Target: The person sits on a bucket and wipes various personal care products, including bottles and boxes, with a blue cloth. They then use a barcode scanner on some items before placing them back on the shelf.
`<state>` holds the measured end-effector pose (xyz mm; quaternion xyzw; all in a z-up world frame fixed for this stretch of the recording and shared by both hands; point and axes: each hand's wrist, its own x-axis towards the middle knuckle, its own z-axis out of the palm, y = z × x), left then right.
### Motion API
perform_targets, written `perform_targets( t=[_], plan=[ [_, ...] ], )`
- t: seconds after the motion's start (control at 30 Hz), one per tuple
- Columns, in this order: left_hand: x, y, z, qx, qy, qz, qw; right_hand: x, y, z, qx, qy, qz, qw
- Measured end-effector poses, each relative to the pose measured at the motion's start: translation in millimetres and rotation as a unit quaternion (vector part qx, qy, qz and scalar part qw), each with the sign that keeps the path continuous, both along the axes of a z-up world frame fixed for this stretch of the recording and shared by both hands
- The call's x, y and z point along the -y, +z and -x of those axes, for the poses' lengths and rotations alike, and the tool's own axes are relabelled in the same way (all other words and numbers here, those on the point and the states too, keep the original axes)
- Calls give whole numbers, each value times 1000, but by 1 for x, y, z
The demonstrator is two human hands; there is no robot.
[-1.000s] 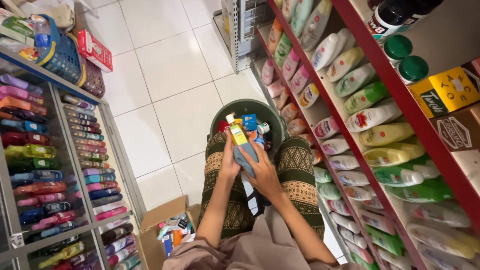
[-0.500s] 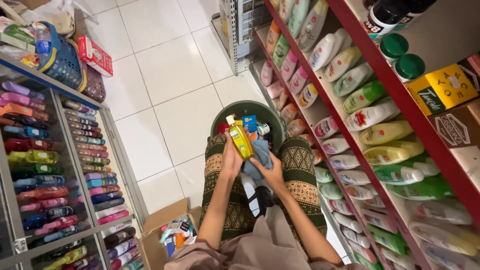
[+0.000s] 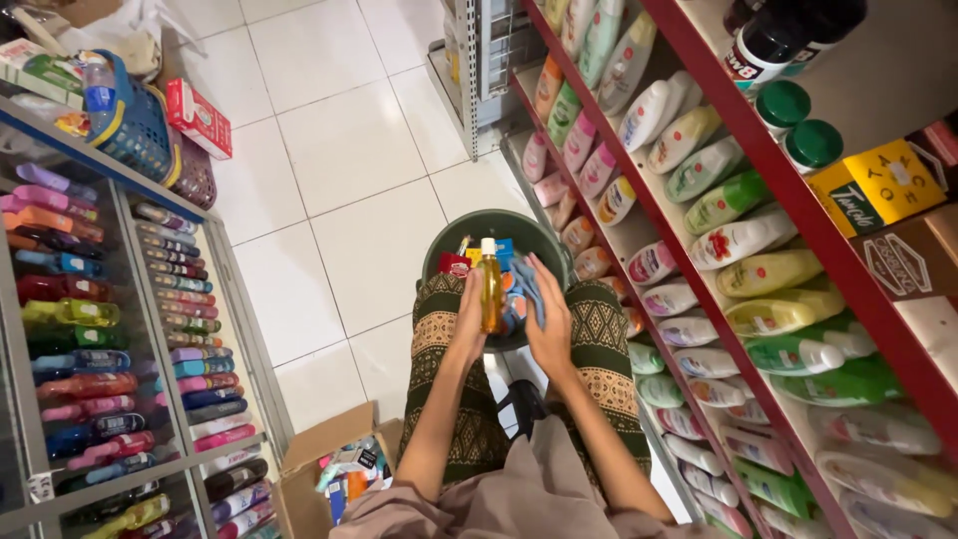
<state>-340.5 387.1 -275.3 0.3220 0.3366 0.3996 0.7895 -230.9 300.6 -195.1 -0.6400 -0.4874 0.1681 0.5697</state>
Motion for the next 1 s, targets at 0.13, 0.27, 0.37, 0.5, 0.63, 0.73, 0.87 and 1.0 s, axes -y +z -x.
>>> perform_targets(
  t=[0.13, 0.27, 0.37, 0.5, 0.63, 0.73, 0.87, 1.0],
  plan=[
    [-1, -66, -10, 7, 20, 5, 1000, -13, 15, 12, 146, 61, 56, 986],
    [3, -14, 5, 32, 38, 60, 997, 6, 33, 32, 222, 124, 74, 964],
    [-3, -13, 12, 130, 62, 99, 985, 30, 28, 43, 223, 119, 44, 967],
    [-20, -65, 16, 261, 49, 88, 960, 44, 26, 41, 161, 159, 41, 973],
    [-15, -15, 20, 213, 78, 104, 968, 28, 12, 27, 124, 97, 42, 987],
    [-13, -11, 21, 244, 40, 49, 968, 1, 37, 24, 121, 2, 18, 992],
    [-4, 14, 17, 118, 15, 93, 989, -20, 53, 27, 209, 29, 5, 977],
    [-4, -2, 16, 139, -3, 114, 984, -23, 26, 39, 237, 95, 11, 967]
  ],
)
